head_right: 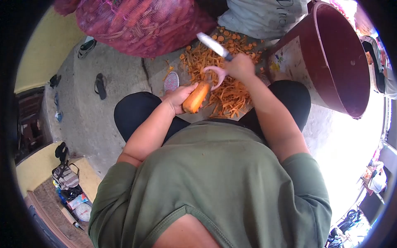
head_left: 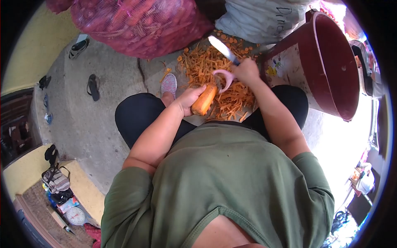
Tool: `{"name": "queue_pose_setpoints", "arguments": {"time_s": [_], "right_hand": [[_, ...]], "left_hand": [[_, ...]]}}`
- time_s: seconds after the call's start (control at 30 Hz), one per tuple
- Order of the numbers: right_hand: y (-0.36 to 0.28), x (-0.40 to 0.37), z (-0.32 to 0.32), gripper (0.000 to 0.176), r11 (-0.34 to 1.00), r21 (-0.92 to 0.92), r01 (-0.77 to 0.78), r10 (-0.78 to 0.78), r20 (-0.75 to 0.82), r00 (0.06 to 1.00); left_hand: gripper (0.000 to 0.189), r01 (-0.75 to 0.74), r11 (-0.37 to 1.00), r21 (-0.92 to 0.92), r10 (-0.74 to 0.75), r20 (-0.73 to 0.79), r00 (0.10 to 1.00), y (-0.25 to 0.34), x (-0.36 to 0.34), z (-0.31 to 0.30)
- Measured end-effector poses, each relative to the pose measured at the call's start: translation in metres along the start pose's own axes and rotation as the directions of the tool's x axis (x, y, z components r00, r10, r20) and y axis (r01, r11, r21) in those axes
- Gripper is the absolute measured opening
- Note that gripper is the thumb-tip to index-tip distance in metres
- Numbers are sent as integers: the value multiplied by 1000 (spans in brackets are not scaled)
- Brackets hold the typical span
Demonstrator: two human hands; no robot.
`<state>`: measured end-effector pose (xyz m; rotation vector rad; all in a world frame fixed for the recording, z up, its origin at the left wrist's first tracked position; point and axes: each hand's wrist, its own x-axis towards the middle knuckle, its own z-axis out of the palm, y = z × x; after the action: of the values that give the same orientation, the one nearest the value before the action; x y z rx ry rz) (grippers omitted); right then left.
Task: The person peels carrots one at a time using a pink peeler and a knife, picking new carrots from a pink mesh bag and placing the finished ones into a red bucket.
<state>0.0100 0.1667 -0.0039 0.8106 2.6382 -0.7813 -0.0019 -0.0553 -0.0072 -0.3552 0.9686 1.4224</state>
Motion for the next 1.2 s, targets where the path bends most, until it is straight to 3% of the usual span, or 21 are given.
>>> {"name": "queue_pose_setpoints", "arguments": {"time_s": [0.07, 0.13, 0.2, 0.23, 0.3, 0.4, 0.47, 0.5, 0.53, 0.7, 0.8, 0.83, 0.93, 1.0, 1.03, 1.13, 1.17, 1.2], "right_hand": [[-28, -32, 3, 32, 982, 39, 182, -186, 150, 971], [-42, -56, 6, 30, 927, -49, 371, -353, 215, 911], [-38, -47, 9, 31, 952, -62, 301, -283, 201, 938], [-31, -37, 11, 31, 979, -25, 205, -196, 192, 962], [-4, -1, 10, 34, 999, -47, 5, 3, 172, 985], [15, 13, -13, 36, 983, -49, -176, 178, 46, 983], [13, 14, -2, 35, 999, -42, -10, 11, 41, 999], [-7, -3, -7, 36, 1000, -1, -26, 26, 108, 994], [-8, -7, -1, 36, 996, -2, 86, -85, 134, 987], [4, 7, -9, 32, 989, -76, -125, 131, 73, 989], [-18, -13, -10, 31, 1000, -11, 23, -21, 130, 991], [-27, -26, -3, 29, 989, -8, 151, -148, 158, 976], [-46, -55, 5, 27, 926, -106, 362, -336, 205, 919], [-35, -40, 9, 31, 962, -73, 262, -247, 172, 954], [-27, -28, 5, 32, 985, -94, 142, -127, 151, 980], [9, 8, -9, 37, 978, -156, -139, 140, -6, 990], [14, 11, -9, 36, 982, -92, -165, 162, -33, 986], [9, 7, -9, 36, 993, -82, -85, 86, 13, 996]], "left_hand": [[36, -63, 996, 59, 65, -32, 997, -4, 8, -1], [35, -72, 994, 79, 76, -40, 996, -6, 10, -3], [34, -38, 998, 58, 39, -14, 999, -7, 10, -1], [36, -137, 987, 80, 136, 14, 991, -5, 5, 2], [37, -107, 985, 139, 99, 65, 993, -3, 1, -4], [38, -82, 988, 132, 70, 96, 993, -1, -4, -2], [38, -79, 990, 119, 73, 59, 996, -3, 0, -6], [38, -88, 986, 144, 78, 77, 994, 0, 1, -5], [38, -93, 982, 166, 79, 90, 993, 1, 1, -3], [38, -130, 983, 132, 117, 102, 988, -4, 2, -5], [36, -135, 988, 74, 134, 27, 991, -4, 1, -3], [35, -111, 993, 40, 111, -7, 994, -4, 4, -4], [33, -84, 996, 2, 84, -4, 996, -7, 10, -6], [34, -91, 994, 60, 91, -8, 996, -6, 6, -2], [36, -176, 977, 122, 174, 29, 984, -9, 9, -4], [36, -106, 986, 130, 108, -5, 994, -7, 3, -2], [35, -92, 988, 124, 94, -13, 995, -5, 2, -2], [35, -79, 990, 115, 81, -20, 996, -4, 2, -2]]}}
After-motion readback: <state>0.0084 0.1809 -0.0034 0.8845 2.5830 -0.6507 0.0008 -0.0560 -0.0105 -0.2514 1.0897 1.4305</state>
